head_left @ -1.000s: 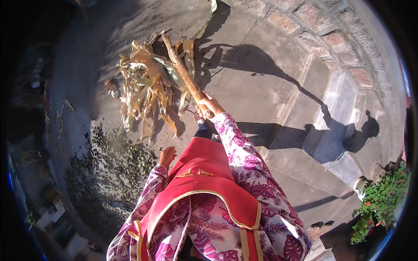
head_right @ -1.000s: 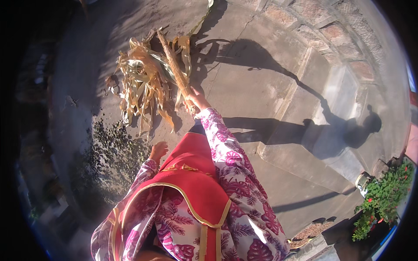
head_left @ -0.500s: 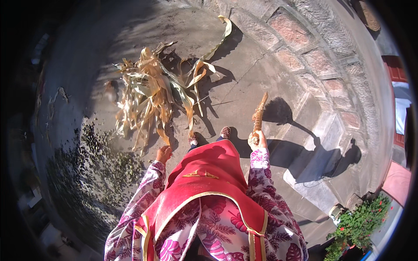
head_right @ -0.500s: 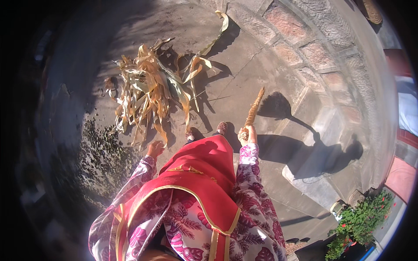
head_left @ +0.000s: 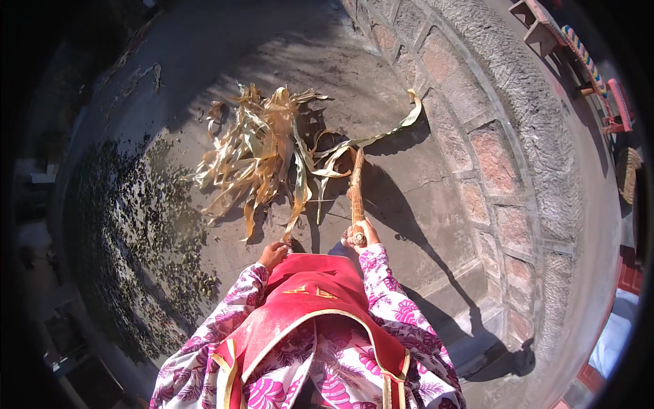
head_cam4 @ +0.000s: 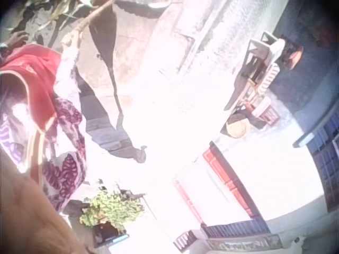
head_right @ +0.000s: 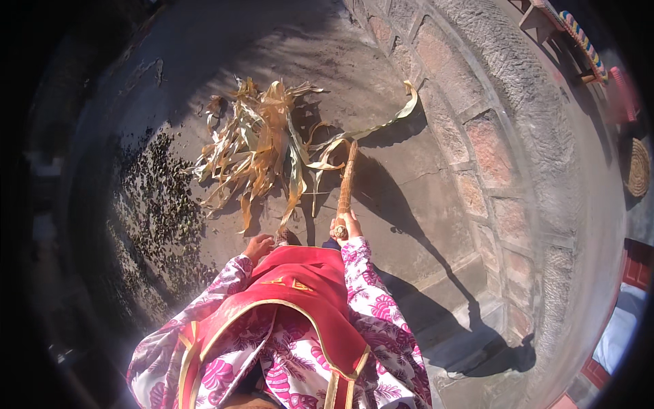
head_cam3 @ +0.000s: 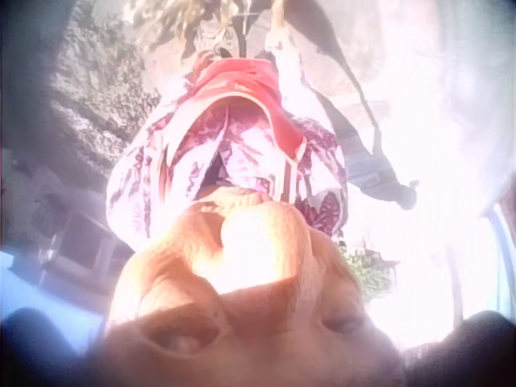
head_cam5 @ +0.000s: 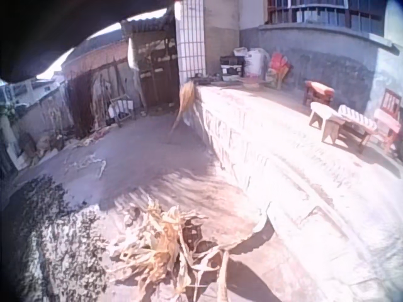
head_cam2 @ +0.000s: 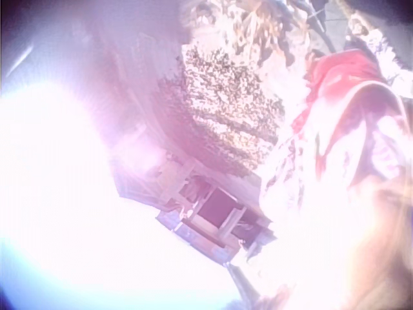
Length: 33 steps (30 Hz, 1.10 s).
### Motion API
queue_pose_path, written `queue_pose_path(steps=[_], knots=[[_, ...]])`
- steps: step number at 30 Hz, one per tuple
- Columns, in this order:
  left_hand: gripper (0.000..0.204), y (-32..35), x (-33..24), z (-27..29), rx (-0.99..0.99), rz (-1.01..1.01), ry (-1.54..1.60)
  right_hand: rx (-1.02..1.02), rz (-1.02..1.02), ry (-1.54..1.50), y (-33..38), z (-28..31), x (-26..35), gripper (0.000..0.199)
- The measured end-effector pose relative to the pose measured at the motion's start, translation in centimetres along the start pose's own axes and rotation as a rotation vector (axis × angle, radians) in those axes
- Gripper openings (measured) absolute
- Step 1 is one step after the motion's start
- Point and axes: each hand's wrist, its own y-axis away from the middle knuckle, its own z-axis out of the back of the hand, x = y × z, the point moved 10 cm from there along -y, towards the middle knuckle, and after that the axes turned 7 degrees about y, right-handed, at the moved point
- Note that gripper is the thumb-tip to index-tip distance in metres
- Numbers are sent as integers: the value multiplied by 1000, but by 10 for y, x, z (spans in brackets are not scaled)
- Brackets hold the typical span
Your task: The person sweeps corn husks and leaves into a pile on a concrete patio using a large broom.
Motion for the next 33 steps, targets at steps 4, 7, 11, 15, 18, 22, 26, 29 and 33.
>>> queue_pose_path(steps=[4,7,11,15,18,22,26,29,33], knots=[[27,14,-18,-54,108,-172,-288,131,-13,16,-1,-19,40,61],[25,12,-25,-45,20,-197,-240,184,40,238,6,-28,53,72],[26,4,-12,5,-203,-121,-50,64,120,292,19,-5,74,71],[29,2,20,51,-357,-19,-4,-50,40,302,14,42,75,58],[29,-4,42,64,-378,20,5,-227,-44,285,-4,85,66,36],[27,-17,47,62,-373,36,29,-400,-381,132,-22,115,20,35],[26,-29,26,53,-333,39,192,-332,-393,389,-56,74,19,35],[27,-34,1,59,-340,-37,277,-253,-698,543,-83,13,20,24],[28,-42,-4,83,-422,-16,306,-188,-384,557,-141,-89,41,22]])
